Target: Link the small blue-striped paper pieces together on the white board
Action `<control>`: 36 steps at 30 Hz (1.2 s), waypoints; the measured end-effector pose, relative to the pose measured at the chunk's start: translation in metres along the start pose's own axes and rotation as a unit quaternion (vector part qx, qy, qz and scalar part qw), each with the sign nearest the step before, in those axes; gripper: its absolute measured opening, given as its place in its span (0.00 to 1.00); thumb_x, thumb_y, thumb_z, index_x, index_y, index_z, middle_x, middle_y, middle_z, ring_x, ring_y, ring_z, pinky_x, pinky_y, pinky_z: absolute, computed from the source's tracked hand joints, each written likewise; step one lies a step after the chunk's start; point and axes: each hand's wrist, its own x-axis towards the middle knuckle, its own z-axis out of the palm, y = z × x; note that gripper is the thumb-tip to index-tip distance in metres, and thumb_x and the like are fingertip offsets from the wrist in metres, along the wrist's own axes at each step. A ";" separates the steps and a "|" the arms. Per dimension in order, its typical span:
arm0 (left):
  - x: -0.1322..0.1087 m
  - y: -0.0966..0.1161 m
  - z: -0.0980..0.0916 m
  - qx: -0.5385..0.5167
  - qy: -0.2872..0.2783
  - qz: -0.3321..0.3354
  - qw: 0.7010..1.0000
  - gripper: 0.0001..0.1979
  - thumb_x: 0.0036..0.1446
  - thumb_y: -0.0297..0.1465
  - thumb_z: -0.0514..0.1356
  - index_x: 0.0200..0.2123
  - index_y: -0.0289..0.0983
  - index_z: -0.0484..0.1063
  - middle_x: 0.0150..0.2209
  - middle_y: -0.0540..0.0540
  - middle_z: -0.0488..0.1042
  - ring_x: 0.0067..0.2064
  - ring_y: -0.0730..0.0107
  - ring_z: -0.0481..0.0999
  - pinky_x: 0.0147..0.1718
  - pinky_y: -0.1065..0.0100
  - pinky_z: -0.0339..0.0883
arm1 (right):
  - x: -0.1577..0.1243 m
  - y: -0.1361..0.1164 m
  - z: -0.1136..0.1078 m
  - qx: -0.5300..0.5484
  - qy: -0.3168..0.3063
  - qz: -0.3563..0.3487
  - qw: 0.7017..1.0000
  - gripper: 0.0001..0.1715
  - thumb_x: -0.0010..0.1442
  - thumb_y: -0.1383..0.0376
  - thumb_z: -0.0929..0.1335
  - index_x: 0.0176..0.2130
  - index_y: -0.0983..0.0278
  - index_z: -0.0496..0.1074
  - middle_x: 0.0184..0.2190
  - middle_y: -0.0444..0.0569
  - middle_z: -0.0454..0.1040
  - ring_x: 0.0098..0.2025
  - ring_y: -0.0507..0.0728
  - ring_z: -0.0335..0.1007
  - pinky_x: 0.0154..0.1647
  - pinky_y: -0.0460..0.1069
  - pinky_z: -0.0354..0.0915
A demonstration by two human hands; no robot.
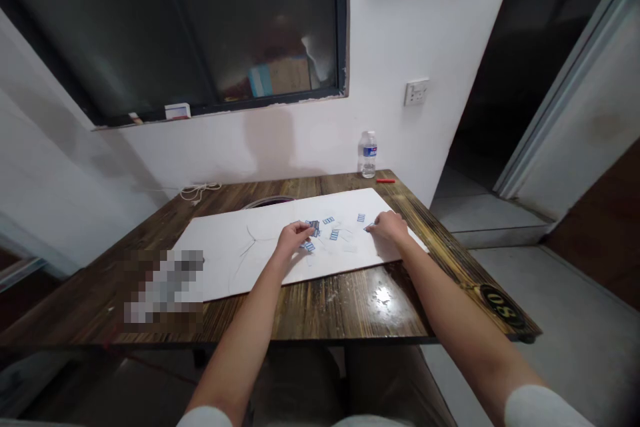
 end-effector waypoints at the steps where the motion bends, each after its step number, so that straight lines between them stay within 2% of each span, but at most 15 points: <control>1: 0.000 0.001 0.000 -0.002 0.001 -0.001 1.000 0.20 0.33 0.41 0.72 0.28 0.34 0.74 0.22 0.50 0.73 0.23 0.75 0.69 0.23 0.72 0.61 | 0.000 -0.001 0.001 0.003 -0.010 0.005 1.000 0.23 0.49 0.49 0.73 0.39 0.63 0.80 0.47 0.59 0.75 0.49 0.66 0.69 0.43 0.53 0.63; 8: -0.003 0.003 0.001 -0.016 0.000 -0.003 1.000 0.18 0.34 0.39 0.72 0.27 0.34 0.74 0.22 0.50 0.73 0.22 0.75 0.69 0.23 0.72 0.61 | 0.003 -0.001 0.003 0.043 -0.048 0.018 0.998 0.17 0.51 0.53 0.73 0.36 0.61 0.80 0.43 0.55 0.77 0.47 0.63 0.71 0.40 0.50 0.63; 17: -0.001 0.002 -0.001 -0.023 0.006 0.001 1.000 0.19 0.33 0.39 0.72 0.27 0.34 0.74 0.22 0.50 0.73 0.22 0.76 0.69 0.24 0.72 0.61 | 0.000 -0.001 0.002 0.024 -0.024 0.003 0.999 0.29 0.46 0.48 0.74 0.42 0.63 0.78 0.49 0.59 0.74 0.51 0.67 0.68 0.43 0.53 0.63; 22: -0.002 0.002 0.000 -0.025 0.008 0.001 1.000 0.20 0.32 0.40 0.72 0.28 0.34 0.74 0.22 0.50 0.73 0.22 0.75 0.69 0.23 0.72 0.60 | 0.001 -0.001 0.005 0.031 -0.037 0.004 0.999 0.29 0.47 0.49 0.73 0.44 0.63 0.77 0.50 0.60 0.73 0.51 0.68 0.68 0.42 0.54 0.62; 25: -0.002 0.002 0.000 -0.028 0.016 -0.002 0.999 0.21 0.31 0.40 0.72 0.28 0.34 0.74 0.23 0.49 0.74 0.22 0.75 0.69 0.23 0.72 0.61 | 0.001 -0.001 0.006 0.047 -0.030 0.003 0.998 0.27 0.45 0.51 0.75 0.42 0.62 0.77 0.49 0.58 0.74 0.51 0.67 0.68 0.40 0.53 0.62; 29: -0.001 0.001 0.000 -0.017 0.015 -0.003 1.000 0.21 0.31 0.41 0.72 0.28 0.35 0.74 0.23 0.48 0.74 0.22 0.75 0.70 0.23 0.72 0.61 | 0.003 0.000 0.009 0.091 0.002 -0.010 0.996 0.24 0.44 0.56 0.76 0.41 0.62 0.74 0.42 0.53 0.77 0.44 0.62 0.71 0.36 0.49 0.60; 33: 0.000 -0.001 -0.001 -0.013 0.011 -0.001 1.000 0.20 0.33 0.41 0.72 0.27 0.35 0.74 0.23 0.48 0.74 0.22 0.75 0.70 0.23 0.73 0.61 | 0.007 0.000 0.010 0.162 0.039 -0.039 0.985 0.12 0.44 0.64 0.74 0.32 0.62 0.73 0.35 0.48 0.78 0.36 0.56 0.71 0.31 0.46 0.57; 36: -0.001 -0.002 0.000 -0.004 0.005 -0.003 1.000 0.19 0.34 0.40 0.72 0.27 0.34 0.75 0.23 0.47 0.74 0.23 0.75 0.70 0.23 0.73 0.61 | 0.008 -0.007 0.008 0.260 0.063 -0.099 0.958 0.06 0.46 0.64 0.73 0.27 0.63 0.73 0.29 0.46 0.77 0.33 0.54 0.70 0.31 0.46 0.58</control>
